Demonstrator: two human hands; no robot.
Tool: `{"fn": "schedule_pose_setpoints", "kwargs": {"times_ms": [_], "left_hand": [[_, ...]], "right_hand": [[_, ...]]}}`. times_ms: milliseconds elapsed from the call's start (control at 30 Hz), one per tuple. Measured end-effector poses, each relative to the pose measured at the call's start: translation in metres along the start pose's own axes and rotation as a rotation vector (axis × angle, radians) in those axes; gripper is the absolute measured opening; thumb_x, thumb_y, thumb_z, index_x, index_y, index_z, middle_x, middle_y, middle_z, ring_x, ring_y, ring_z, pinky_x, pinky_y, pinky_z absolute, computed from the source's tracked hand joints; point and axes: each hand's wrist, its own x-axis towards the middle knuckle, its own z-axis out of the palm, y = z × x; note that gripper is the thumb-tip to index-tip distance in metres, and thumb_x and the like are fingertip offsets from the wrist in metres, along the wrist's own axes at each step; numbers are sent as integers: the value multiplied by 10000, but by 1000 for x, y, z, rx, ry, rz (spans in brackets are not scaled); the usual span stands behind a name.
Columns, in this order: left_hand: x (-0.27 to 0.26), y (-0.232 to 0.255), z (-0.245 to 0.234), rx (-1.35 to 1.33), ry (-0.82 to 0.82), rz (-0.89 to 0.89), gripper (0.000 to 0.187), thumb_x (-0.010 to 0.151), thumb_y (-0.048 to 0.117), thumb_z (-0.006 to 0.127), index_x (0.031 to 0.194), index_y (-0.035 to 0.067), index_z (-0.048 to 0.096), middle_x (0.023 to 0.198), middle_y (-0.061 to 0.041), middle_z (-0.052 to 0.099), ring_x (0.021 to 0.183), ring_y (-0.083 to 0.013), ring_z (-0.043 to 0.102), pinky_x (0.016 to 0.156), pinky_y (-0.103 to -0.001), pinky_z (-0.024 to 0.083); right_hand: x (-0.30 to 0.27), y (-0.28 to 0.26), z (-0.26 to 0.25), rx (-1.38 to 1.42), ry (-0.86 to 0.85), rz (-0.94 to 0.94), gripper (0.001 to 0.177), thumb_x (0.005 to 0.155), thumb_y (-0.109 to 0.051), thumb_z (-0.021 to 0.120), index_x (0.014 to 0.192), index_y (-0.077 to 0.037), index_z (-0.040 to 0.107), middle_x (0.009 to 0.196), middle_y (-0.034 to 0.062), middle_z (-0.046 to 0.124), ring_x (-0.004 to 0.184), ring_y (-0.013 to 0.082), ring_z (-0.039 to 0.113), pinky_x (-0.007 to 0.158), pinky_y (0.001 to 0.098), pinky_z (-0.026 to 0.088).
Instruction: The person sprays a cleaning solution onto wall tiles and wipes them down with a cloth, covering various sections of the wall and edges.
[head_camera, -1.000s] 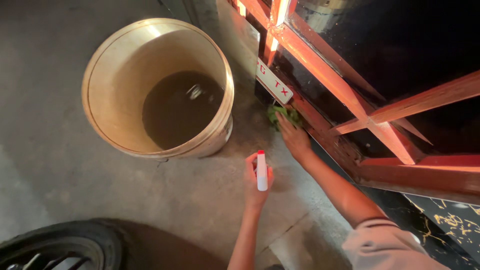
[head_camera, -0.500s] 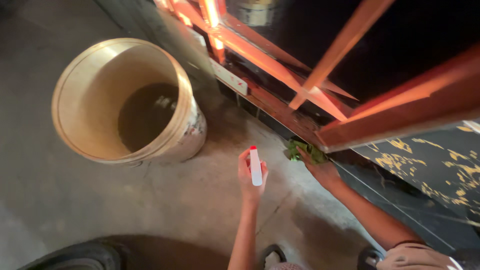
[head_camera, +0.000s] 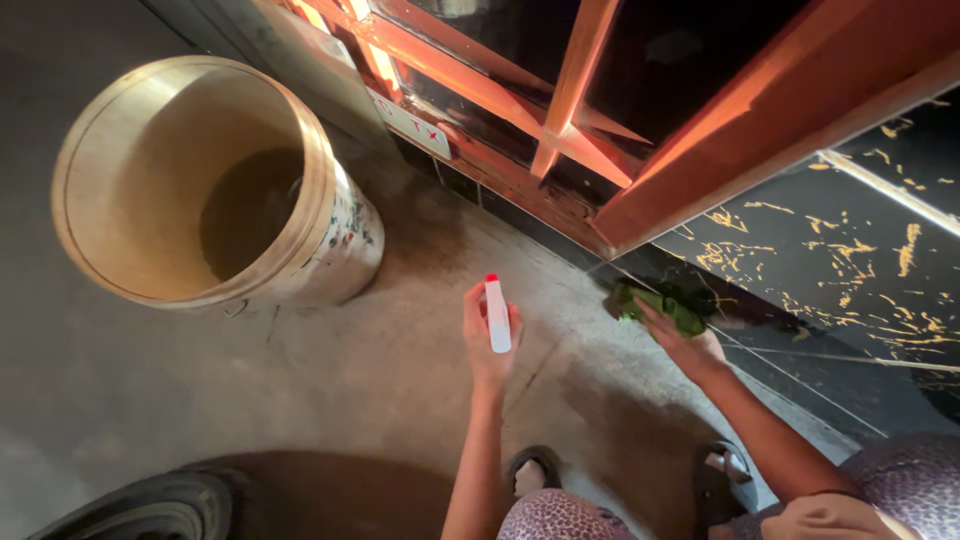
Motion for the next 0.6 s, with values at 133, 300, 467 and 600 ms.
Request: {"fn": "schedule_pose_setpoints", "kwargs": {"times_ms": [133,300,467,600], "left_hand": [[-3,-4,10,34,10,51,464,875,51,730,1299,41,542,874,-30,604,739,-127,585,669,-285,511],[-15,-9,24,13,-19,24,444,885,42,707,1297,48,543,799,-25,588,686,-128,573,629,-290,498],[-17,-4,42,34,-50,59,459,870,30,709,1298,45,541,801,-30,575,691,-138,573,634,-291,498],[-21,0,51,19,-80,76,463,866,29,720,1293,45,541,816,-31,568,704,-139,567,640,-290,495]], "right_hand": [[37,-4,-11,213,-12,108,531,926,-164,541,1456,-181,526,1693,-5,211,1467,203,361,1180,353,340],[123,-6,-59,255,140,155,554,965,-215,506,1514,-187,441,1668,-23,251,1490,205,336,1193,364,362],[108,6,-50,73,253,131,584,922,-213,540,1499,-167,466,1656,-22,289,1473,204,378,1182,353,399],[56,10,-30,468,318,148,496,912,-168,571,1408,-162,565,1649,-8,320,1448,231,417,1130,359,424]]}}
